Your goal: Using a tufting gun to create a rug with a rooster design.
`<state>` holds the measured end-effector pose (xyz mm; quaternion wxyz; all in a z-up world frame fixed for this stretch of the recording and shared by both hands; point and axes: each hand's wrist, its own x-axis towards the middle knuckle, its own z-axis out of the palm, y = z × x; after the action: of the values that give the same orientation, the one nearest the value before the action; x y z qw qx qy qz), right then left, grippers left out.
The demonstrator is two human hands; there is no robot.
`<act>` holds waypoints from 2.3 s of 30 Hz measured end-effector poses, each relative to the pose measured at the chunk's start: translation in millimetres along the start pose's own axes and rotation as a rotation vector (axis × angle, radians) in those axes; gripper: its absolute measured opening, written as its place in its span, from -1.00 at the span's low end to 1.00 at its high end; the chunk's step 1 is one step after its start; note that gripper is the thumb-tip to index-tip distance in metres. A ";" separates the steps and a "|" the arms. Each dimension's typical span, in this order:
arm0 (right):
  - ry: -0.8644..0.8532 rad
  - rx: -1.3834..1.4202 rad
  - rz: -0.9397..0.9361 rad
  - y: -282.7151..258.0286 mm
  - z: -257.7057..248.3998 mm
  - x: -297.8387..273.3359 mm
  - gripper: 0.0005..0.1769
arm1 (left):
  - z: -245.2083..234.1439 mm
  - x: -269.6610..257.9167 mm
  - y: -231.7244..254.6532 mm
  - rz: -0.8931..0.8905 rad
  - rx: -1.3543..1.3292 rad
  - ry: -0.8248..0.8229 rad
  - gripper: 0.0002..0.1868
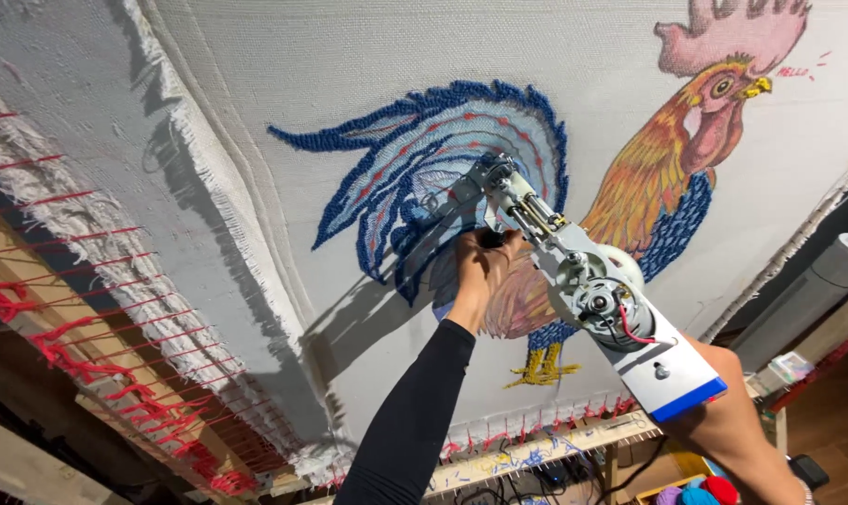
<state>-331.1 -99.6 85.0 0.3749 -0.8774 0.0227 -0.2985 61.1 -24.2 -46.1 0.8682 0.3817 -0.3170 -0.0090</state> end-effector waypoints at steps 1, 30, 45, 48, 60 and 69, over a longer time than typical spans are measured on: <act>-0.012 -0.085 -0.047 -14.3 -3.2 4.5 -0.48 | -0.5 0.5 2.4 -0.305 -0.629 0.020 -0.86; -0.029 -0.264 -0.247 -30.0 -14.6 25.5 -0.40 | 50.5 -31.0 141.5 -0.024 0.391 0.074 -0.57; -0.078 -0.423 -0.132 -44.7 -24.7 39.7 -0.47 | 64.9 -33.7 163.9 -0.085 0.743 0.198 -0.55; -0.092 -0.380 -0.099 -45.2 -23.2 40.5 -0.54 | 61.0 -33.3 165.0 -0.135 0.762 0.135 -0.44; -0.156 -0.588 -0.193 -15.4 -44.4 55.0 -0.17 | 52.3 -21.7 141.9 -0.133 0.676 0.201 -0.58; -0.164 -0.676 -0.274 -34.8 -48.0 63.2 -0.20 | 49.7 -20.5 141.4 0.016 0.793 0.179 -0.58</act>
<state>-311.6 -122.2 166.3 0.0211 -0.9675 -0.0278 -0.2504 -14.9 48.6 62.5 0.6779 0.6836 -0.2220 0.1542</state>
